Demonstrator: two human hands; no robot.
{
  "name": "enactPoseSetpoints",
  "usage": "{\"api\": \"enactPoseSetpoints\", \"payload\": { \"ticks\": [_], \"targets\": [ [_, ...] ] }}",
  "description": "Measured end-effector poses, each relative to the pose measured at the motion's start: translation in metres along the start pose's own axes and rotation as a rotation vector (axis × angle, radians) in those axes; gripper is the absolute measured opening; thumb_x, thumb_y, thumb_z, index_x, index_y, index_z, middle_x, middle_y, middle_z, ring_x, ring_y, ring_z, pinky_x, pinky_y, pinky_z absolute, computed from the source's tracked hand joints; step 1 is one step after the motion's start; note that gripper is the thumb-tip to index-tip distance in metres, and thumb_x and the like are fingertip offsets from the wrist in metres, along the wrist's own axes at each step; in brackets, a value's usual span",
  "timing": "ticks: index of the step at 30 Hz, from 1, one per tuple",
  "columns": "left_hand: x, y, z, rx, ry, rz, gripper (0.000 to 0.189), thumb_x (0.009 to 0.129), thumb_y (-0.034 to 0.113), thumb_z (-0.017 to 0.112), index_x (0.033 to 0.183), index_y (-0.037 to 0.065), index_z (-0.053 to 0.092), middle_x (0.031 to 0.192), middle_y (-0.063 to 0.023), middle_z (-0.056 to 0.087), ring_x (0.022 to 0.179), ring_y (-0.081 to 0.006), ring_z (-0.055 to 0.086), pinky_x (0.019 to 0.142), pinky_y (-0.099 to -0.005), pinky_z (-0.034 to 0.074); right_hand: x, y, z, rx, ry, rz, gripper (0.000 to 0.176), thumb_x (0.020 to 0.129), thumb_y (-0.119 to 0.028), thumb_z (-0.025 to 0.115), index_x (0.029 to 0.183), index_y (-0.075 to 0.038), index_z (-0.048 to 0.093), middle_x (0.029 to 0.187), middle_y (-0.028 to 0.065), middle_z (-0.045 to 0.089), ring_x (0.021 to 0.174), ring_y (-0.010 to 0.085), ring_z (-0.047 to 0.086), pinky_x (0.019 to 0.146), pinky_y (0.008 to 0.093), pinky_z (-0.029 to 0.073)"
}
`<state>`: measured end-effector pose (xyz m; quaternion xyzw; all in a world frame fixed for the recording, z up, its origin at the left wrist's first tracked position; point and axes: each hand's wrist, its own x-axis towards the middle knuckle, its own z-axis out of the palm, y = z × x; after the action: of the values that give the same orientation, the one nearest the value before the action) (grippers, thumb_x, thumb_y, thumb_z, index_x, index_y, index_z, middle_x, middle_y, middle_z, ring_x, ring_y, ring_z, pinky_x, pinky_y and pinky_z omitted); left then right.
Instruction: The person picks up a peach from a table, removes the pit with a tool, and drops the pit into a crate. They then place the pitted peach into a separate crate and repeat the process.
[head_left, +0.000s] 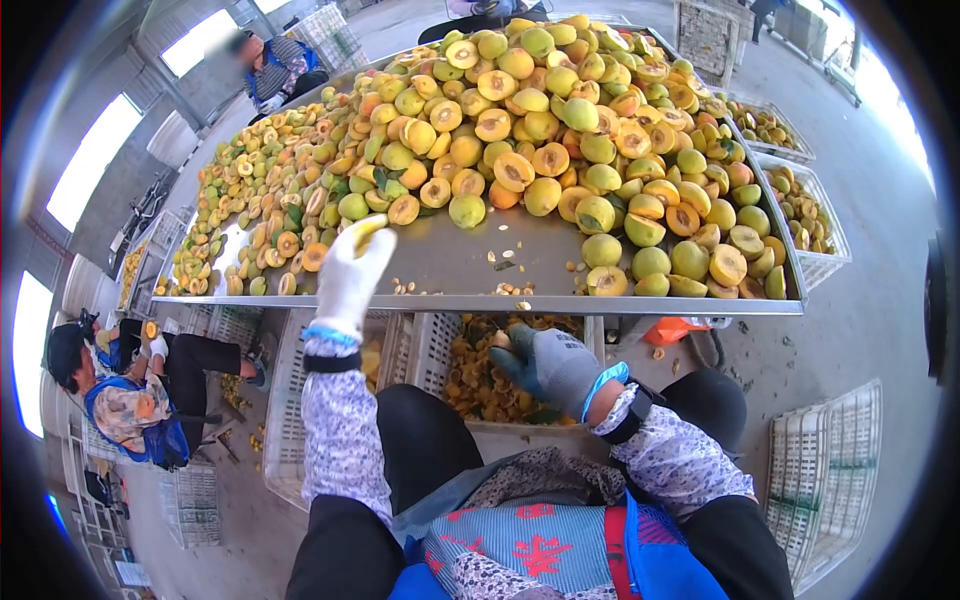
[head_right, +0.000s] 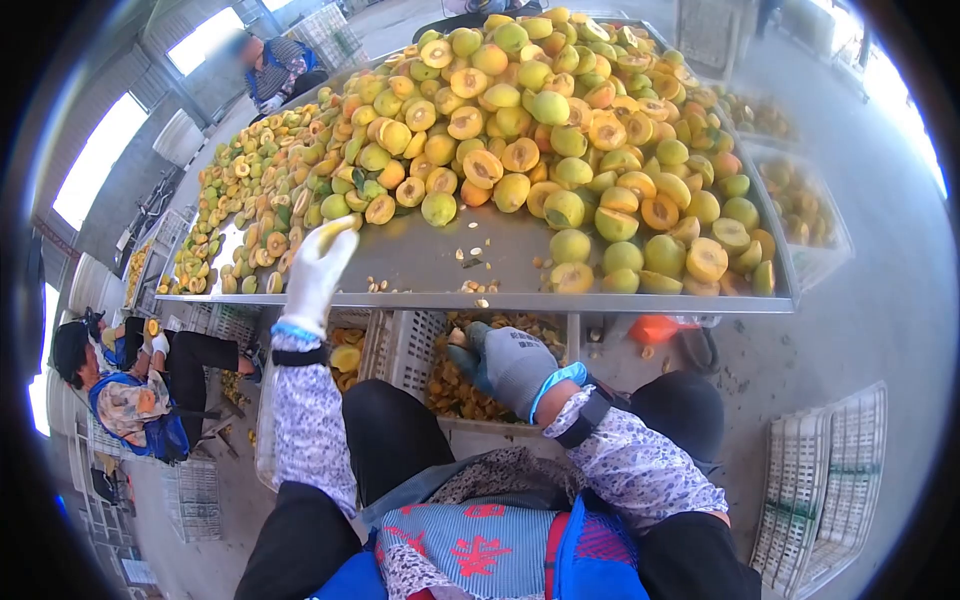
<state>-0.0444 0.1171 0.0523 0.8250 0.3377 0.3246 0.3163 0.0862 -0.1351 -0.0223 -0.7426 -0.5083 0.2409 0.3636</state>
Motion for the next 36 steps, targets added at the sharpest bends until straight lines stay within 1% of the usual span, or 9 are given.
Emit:
{"api": "enactPoseSetpoints", "payload": {
  "ticks": [4, 10, 12, 14, 16, 19, 27, 32, 36],
  "targets": [
    [0.053, 0.056, 0.078, 0.327, -0.406, -0.155, 0.072, 0.085, 0.05, 0.064, 0.145, 0.013, 0.051, 0.146, -0.0209, 0.053, 0.13, -0.0342, 0.054, 0.109, -0.0393, 0.042, 0.004, -0.002, -0.004, 0.008, -0.01, -0.022, 0.039, 0.099, -0.04, 0.057, 0.103, -0.004, 0.07, 0.084, 0.0246, 0.069, 0.079, 0.0439, 0.067, 0.072, 0.0512, 0.053],
    [0.081, 0.006, 0.137, 0.659, -0.35, 0.055, 0.065, 0.081, 0.039, 0.073, 0.134, 0.006, 0.053, 0.132, -0.0213, 0.058, 0.125, -0.0363, 0.056, 0.105, -0.0428, 0.045, 0.006, -0.004, -0.009, 0.133, 0.063, -0.06, 0.032, 0.099, -0.032, 0.058, 0.102, -0.001, 0.067, 0.083, 0.0252, 0.068, 0.08, 0.0441, 0.067, 0.07, 0.0493, 0.052],
    [0.079, 0.004, 0.118, 0.512, -0.42, -0.023, 0.061, 0.081, 0.04, 0.075, 0.128, 0.005, 0.058, 0.12, -0.0171, 0.066, 0.116, -0.0329, 0.063, 0.1, -0.039, 0.048, 0.008, -0.008, -0.014, 0.306, 0.113, -0.085, 0.032, 0.1, -0.032, 0.058, 0.1, -0.001, 0.066, 0.083, 0.0258, 0.067, 0.08, 0.0446, 0.066, 0.069, 0.0487, 0.052],
    [0.062, 0.006, 0.097, -0.337, -0.421, -0.364, 0.048, 0.092, 0.037, 0.068, 0.131, 0.01, 0.061, 0.118, -0.0111, 0.069, 0.101, -0.0238, 0.07, 0.085, -0.0391, 0.056, 0.012, -0.01, -0.018, 0.41, 0.19, -0.099, 0.032, 0.1, -0.031, 0.058, 0.099, 0.0, 0.065, 0.083, 0.0263, 0.067, 0.08, 0.0452, 0.066, 0.068, 0.0477, 0.051],
    [0.035, 0.018, 0.07, -0.853, -0.497, -0.269, 0.045, 0.101, 0.037, 0.056, 0.136, 0.008, 0.058, 0.121, -0.0135, 0.068, 0.096, -0.0249, 0.071, 0.081, -0.0387, 0.059, 0.016, -0.014, -0.018, 0.444, 0.295, -0.095, 0.031, 0.1, -0.03, 0.058, 0.098, 0.0, 0.063, 0.083, 0.0268, 0.066, 0.079, 0.046, 0.064, 0.068, 0.0464, 0.05],
    [-0.008, 0.049, 0.063, -1.159, -0.396, -0.251, 0.051, 0.107, 0.041, 0.042, 0.137, 0.002, 0.055, 0.123, -0.0202, 0.067, 0.097, -0.029, 0.07, 0.081, -0.0373, 0.061, 0.024, -0.012, -0.006, 0.501, 0.305, -0.087, 0.033, 0.102, -0.031, 0.057, 0.1, 0.002, 0.061, 0.082, 0.0263, 0.066, 0.073, 0.0379, 0.065, 0.068, 0.0431, 0.05],
    [-0.057, 0.055, 0.093, -1.21, -0.177, -0.088, 0.05, 0.107, 0.039, 0.042, 0.126, -0.004, 0.059, 0.12, -0.0221, 0.066, 0.101, -0.0332, 0.067, 0.086, -0.0438, 0.058, 0.031, -0.014, 0.014, 0.619, 0.325, -0.176, 0.04, 0.105, -0.034, 0.053, 0.105, 0.004, 0.062, 0.083, 0.022, 0.069, 0.075, 0.0225, 0.065, 0.07, 0.0396, 0.051],
    [-0.066, 0.06, 0.104, -1.336, -0.024, -0.323, 0.041, 0.106, 0.038, 0.046, 0.111, 0.001, 0.06, 0.112, -0.0183, 0.068, 0.098, -0.0289, 0.068, 0.085, -0.0418, 0.059, 0.029, -0.018, 0.018, 0.628, 0.193, -0.099, 0.044, 0.106, -0.036, 0.05, 0.103, 0.005, 0.066, 0.085, 0.0209, 0.071, 0.078, 0.0181, 0.065, 0.071, 0.0373, 0.052],
    [-0.07, 0.059, 0.108, -1.282, 0.063, -0.321, 0.04, 0.106, 0.038, 0.049, 0.108, 0.0, 0.062, 0.105, -0.017, 0.07, 0.09, -0.0257, 0.07, 0.078, -0.0383, 0.061, 0.033, -0.009, 0.03, 0.658, 0.125, -0.094, 0.04, 0.107, -0.031, 0.049, 0.104, 0.005, 0.066, 0.083, 0.0051, 0.068, 0.079, 0.0085, 0.056, 0.071, 0.0306, 0.05]
  ]
}}
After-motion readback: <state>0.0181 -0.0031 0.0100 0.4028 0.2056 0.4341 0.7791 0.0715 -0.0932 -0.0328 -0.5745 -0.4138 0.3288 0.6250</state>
